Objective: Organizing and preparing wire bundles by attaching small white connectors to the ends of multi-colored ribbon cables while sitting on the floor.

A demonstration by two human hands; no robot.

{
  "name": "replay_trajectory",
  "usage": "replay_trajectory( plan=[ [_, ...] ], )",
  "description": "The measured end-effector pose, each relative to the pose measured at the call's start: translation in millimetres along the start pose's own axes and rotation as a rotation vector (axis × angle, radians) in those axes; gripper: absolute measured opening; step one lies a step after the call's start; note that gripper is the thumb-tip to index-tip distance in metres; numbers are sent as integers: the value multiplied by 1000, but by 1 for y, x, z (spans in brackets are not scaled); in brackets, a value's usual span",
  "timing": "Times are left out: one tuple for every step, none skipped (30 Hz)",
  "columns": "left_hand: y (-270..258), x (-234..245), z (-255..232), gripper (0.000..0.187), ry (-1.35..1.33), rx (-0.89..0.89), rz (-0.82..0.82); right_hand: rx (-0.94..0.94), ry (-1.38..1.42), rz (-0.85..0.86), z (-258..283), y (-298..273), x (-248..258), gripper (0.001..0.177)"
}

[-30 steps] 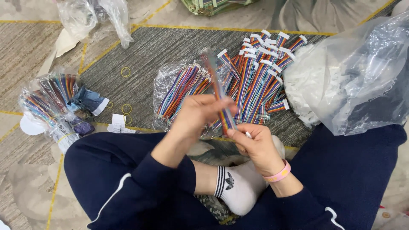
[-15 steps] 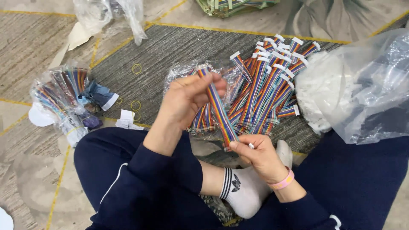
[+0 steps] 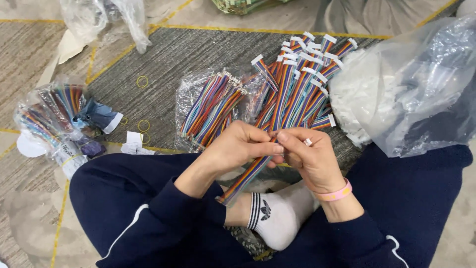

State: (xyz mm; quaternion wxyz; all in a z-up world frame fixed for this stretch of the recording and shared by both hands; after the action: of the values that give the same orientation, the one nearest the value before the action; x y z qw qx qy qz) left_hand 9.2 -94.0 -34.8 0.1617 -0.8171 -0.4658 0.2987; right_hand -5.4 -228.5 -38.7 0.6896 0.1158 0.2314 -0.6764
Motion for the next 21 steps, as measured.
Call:
replay_trajectory(
  plan=[
    [-1, -2, -2, 7, 2, 3, 5, 1, 0, -6, -2, 0, 5, 20],
    [-1, -4, -4, 7, 12, 0, 21, -3, 10, -7, -3, -1, 8, 19],
    [-2, -5, -6, 8, 22, -5, 37, -6, 20, -5, -5, -1, 12, 19],
    [-2, -5, -7, 8, 24, -3, 40, -5, 20, -10, 0, -1, 8, 19],
    [-2, -5, -9, 9, 40, -28, 54, -8, 68, 1, 4, -1, 3, 21],
    [-3, -5, -10, 10, 56, -53, 67, -11, 115, 13, 8, -2, -2, 23],
    [-4, -5, -9, 10, 55, -52, 66, -13, 115, 12, 8, -3, -4, 23],
    [-4, -5, -8, 10, 61, -55, 73, 1, 85, 14, 8, -4, -6, 24],
    [-4, -5, -7, 10, 67, -60, 79, 17, 55, 17, 9, -5, -7, 25],
    [-4, -6, -6, 10, 67, -60, 78, 17, 54, 18, 10, -5, -14, 25],
    [-4, -5, -4, 8, 75, -51, 60, 13, -15, -58, 12, -6, -16, 18],
    [-4, -5, -2, 7, 84, -43, 42, 8, -85, -134, 13, -7, -18, 12],
    [-4, -6, -2, 7, 85, -43, 41, 9, -84, -133, 5, -6, -10, 12],
    [-5, -6, -2, 9, 93, -51, -1, 6, -65, -168, -3, -6, 0, 13],
    [-4, -7, -2, 11, 99, -60, -40, 4, -50, -205, -10, -6, 11, 15],
    [-3, -8, -3, 11, 98, -61, -37, 6, -53, -206, -11, -5, 12, 15],
    [-3, -7, -4, 12, 125, -77, -47, -8, -23, -222, -12, -5, 14, 13],
    [-3, -7, -5, 13, 151, -93, -56, -21, 7, -238, -14, -5, 15, 11],
    [-1, -4, -1, 13, 152, -91, -56, -23, 8, -239, -14, -5, 14, 11],
    [1, 0, 3, 13, 144, -93, -76, -35, 34, -239, -14, -5, 12, 11],
    [4, 4, 6, 13, 138, -96, -95, -45, 60, -240, -15, -5, 11, 10]
  ],
)
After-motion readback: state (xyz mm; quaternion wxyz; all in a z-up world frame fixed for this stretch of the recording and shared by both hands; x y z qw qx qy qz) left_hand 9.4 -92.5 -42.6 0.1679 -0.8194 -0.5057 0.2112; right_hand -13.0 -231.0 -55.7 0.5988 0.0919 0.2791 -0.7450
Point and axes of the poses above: each hand's wrist, its own y-axis towards the middle knuckle, its own x-axis out of the back of the hand, z = x × y, the point moved 5 cm from there along y, towards the middle knuckle, and after that the axes turned 11 degrees about x, right-handed, at the moved point
